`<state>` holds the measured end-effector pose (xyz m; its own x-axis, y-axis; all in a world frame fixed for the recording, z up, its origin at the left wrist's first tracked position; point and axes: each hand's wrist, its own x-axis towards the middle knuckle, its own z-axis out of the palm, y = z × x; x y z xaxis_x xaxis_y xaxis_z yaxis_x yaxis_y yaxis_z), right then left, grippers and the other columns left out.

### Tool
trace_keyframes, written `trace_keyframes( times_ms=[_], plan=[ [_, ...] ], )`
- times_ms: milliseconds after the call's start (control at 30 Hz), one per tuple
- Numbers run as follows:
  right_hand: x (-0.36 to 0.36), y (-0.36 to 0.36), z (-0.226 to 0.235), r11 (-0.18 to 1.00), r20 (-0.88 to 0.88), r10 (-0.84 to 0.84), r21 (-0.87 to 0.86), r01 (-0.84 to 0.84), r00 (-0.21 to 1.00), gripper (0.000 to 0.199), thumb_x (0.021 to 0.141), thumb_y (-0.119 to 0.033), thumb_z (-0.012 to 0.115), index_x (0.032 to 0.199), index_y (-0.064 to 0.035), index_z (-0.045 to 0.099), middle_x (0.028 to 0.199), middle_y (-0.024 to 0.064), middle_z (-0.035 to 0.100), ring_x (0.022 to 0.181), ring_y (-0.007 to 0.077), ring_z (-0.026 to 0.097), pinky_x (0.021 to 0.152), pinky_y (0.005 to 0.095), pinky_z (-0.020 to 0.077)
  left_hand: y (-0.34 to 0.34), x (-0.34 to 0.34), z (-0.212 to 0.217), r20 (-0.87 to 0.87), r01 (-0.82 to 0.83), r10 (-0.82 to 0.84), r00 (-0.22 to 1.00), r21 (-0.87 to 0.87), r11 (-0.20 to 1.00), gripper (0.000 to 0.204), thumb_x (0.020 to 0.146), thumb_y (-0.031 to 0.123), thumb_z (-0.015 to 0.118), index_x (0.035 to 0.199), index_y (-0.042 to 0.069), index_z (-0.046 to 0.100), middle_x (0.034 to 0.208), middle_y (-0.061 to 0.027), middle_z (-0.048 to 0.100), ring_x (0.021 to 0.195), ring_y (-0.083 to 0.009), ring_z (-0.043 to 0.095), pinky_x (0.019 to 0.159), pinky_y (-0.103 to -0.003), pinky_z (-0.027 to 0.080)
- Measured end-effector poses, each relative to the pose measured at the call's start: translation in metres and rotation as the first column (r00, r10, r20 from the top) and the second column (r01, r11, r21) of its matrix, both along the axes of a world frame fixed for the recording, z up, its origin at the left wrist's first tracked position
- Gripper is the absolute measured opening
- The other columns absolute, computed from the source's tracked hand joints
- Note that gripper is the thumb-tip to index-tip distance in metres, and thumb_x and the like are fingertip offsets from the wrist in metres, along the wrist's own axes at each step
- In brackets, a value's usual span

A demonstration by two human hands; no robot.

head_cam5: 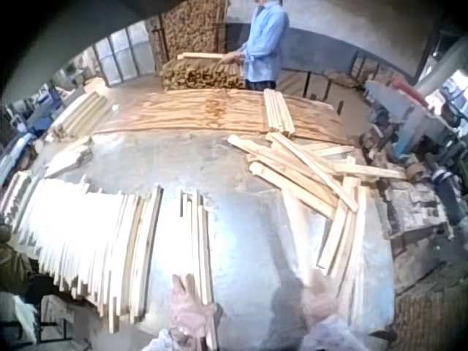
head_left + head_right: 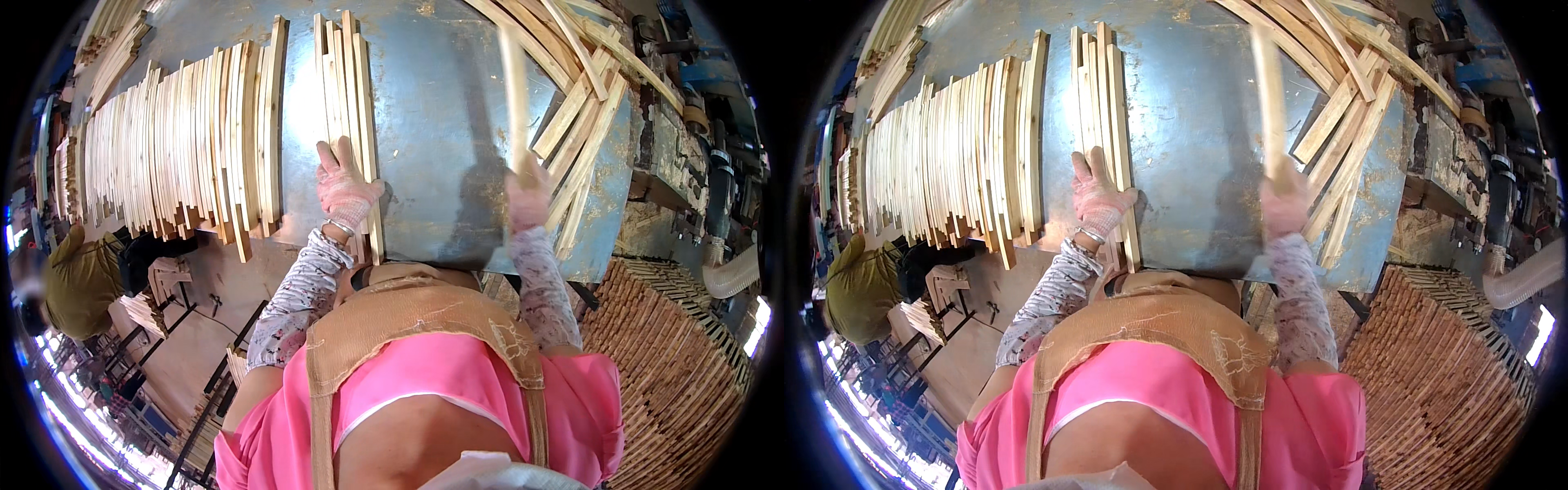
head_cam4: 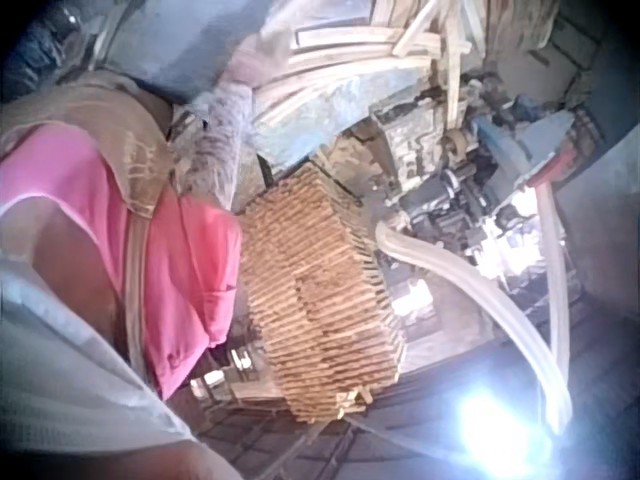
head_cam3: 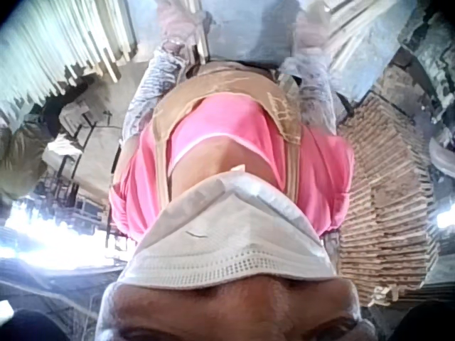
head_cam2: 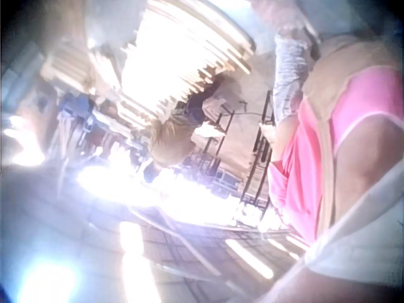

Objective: The person sorts and stacks thin wooden strips on a metal table in a workshop. They repeatedly pick up strips, align them, and place them into neat piles.

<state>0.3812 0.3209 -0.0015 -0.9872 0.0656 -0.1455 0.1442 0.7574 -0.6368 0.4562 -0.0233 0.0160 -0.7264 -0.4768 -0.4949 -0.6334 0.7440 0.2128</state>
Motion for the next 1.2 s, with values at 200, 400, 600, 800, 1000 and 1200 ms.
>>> trace_keyframes(
  times_ms=[200, 400, 600, 800, 1000, 1200],
  plan=[
    [-0.001, -0.180, -0.023, 0.770, 0.378, 0.582, 0.028, -0.637, 0.720, 0.045, 0.110, -0.036, 0.054, 0.138, -0.0036, 0.068, 0.139, 0.0214, 0.069, 0.119, 0.0402, 0.069, 0.107, 0.0493, 0.0551, 0.001, 0.004, 0.003, -0.193, 0.112, -0.090, 0.977, 0.106, 0.988, 0.113, 0.082, 0.054, 0.084, 0.169, 0.005, 0.031, 0.174, -0.0325, 0.017, 0.155, -0.0526, 0.032, 0.126, -0.055, 0.035],
    [-0.039, -0.110, 0.017, 0.885, 0.274, 0.390, 0.150, -0.440, 0.879, 0.048, 0.106, -0.042, 0.055, 0.140, -0.0105, 0.068, 0.145, 0.0192, 0.066, 0.133, 0.0377, 0.062, 0.118, 0.0506, 0.0468, -0.003, 0.039, -0.050, -0.279, 0.134, -0.159, 0.947, -0.106, 0.985, 0.117, 0.084, 0.066, 0.077, 0.172, 0.008, 0.025, 0.175, -0.0327, 0.014, 0.160, -0.0501, 0.022, 0.128, -0.061, 0.024],
    [-0.075, 0.109, -0.002, 0.706, -0.084, -0.400, 0.607, 0.365, 0.913, 0.078, 0.092, -0.042, 0.079, 0.157, -0.0084, 0.053, 0.151, 0.0267, 0.060, 0.138, 0.0405, 0.061, 0.116, 0.0487, 0.0505, 0.006, 0.020, -0.034, -0.145, 0.200, -0.234, 0.961, -0.217, 0.955, 0.113, 0.087, 0.060, 0.078, 0.173, 0.009, 0.024, 0.176, -0.0303, 0.015, 0.163, -0.0474, 0.017, 0.131, -0.058, 0.019],
    [-0.051, 0.100, -0.007, 0.616, 0.252, -0.635, -0.405, 0.676, 0.730, 0.067, 0.097, -0.031, 0.076, 0.155, -0.0046, 0.056, 0.151, 0.0292, 0.060, 0.131, 0.0343, 0.066, 0.111, 0.0458, 0.0545, 0.074, -0.016, -0.032, -0.687, 0.456, -0.246, 0.684, 0.140, 0.879, 0.097, 0.097, 0.051, 0.074, 0.164, -0.005, 0.033, 0.163, -0.0316, 0.043, 0.152, -0.0415, 0.045, 0.125, -0.049, 0.039],
    [-0.010, 0.002, 0.019, 0.927, 0.076, -0.262, -0.259, 0.273, 0.962, 0.057, 0.087, -0.029, 0.087, 0.132, 0.0022, 0.071, 0.121, 0.0230, 0.076, 0.119, 0.0360, 0.071, 0.108, 0.0437, 0.0545, 0.158, -0.062, 0.021, -0.093, 0.104, -0.048, 0.995, 0.806, 0.582, 0.063, 0.091, 0.040, 0.079, 0.137, 0.000, 0.066, 0.102, -0.0208, 0.077, 0.092, -0.0288, 0.075, 0.084, -0.040, 0.058],
    [-0.073, 0.077, -0.020, 0.860, -0.002, -0.422, 0.315, 0.401, 0.907, 0.081, 0.083, -0.037, 0.086, 0.150, -0.0086, 0.049, 0.133, 0.0341, 0.065, 0.127, 0.0463, 0.065, 0.110, 0.0489, 0.0518, 0.078, -0.023, 0.061, 0.043, -0.079, 0.067, 0.997, 0.527, 0.846, 0.065, 0.088, 0.036, 0.086, 0.134, -0.002, 0.061, 0.102, -0.0175, 0.078, 0.089, -0.0258, 0.076, 0.079, -0.039, 0.062]
  ],
)
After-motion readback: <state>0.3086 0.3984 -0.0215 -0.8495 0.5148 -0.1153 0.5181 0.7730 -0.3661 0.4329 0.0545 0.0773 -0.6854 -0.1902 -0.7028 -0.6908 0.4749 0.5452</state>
